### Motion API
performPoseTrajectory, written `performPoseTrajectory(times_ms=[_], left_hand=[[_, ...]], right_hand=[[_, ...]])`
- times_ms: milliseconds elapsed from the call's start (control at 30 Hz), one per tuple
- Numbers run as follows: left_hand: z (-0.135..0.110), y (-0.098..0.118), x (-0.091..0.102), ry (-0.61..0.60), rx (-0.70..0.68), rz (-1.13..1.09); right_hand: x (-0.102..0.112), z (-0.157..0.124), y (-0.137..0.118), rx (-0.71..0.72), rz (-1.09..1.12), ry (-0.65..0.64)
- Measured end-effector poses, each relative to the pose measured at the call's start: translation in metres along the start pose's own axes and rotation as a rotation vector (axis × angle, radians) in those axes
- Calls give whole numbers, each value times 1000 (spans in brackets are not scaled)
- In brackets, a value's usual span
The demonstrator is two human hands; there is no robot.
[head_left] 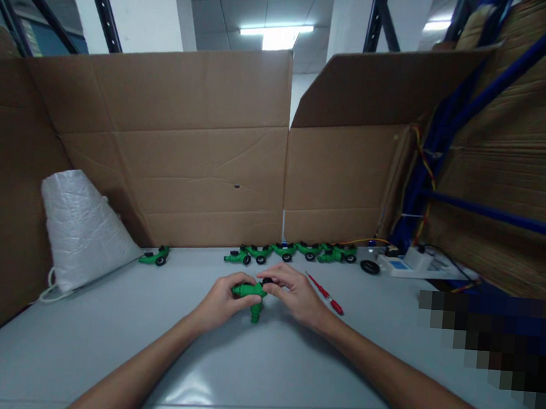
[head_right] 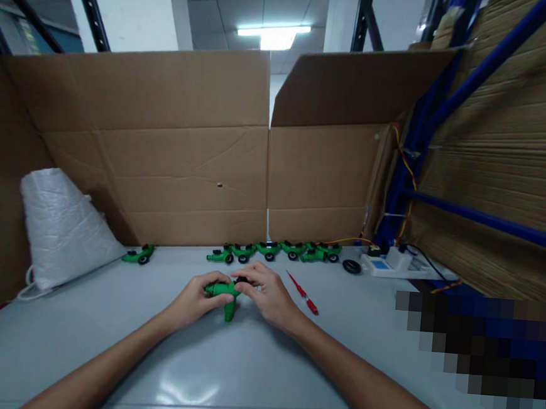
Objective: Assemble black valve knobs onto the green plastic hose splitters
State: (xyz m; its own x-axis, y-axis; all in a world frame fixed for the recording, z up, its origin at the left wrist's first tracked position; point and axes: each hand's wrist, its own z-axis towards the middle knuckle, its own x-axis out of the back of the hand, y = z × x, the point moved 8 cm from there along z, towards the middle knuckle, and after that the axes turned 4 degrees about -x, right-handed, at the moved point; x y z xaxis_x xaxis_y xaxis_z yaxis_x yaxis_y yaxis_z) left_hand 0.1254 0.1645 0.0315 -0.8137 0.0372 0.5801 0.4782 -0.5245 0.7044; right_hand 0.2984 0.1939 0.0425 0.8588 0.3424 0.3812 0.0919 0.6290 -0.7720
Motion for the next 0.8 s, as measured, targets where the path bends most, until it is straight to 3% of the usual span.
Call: performPoseTrajectory(times_ms=[167,433,800], left_hand=[[1,6,9,65,-69,53],[-2,20,12,36,-204,258],[-6,26,9,10,-293,455]], right_hand=[[-2,0,6,-9,8,-35],[-6,1,9,-25,142,-42],[-5,-6,-8,80,-73,-52]])
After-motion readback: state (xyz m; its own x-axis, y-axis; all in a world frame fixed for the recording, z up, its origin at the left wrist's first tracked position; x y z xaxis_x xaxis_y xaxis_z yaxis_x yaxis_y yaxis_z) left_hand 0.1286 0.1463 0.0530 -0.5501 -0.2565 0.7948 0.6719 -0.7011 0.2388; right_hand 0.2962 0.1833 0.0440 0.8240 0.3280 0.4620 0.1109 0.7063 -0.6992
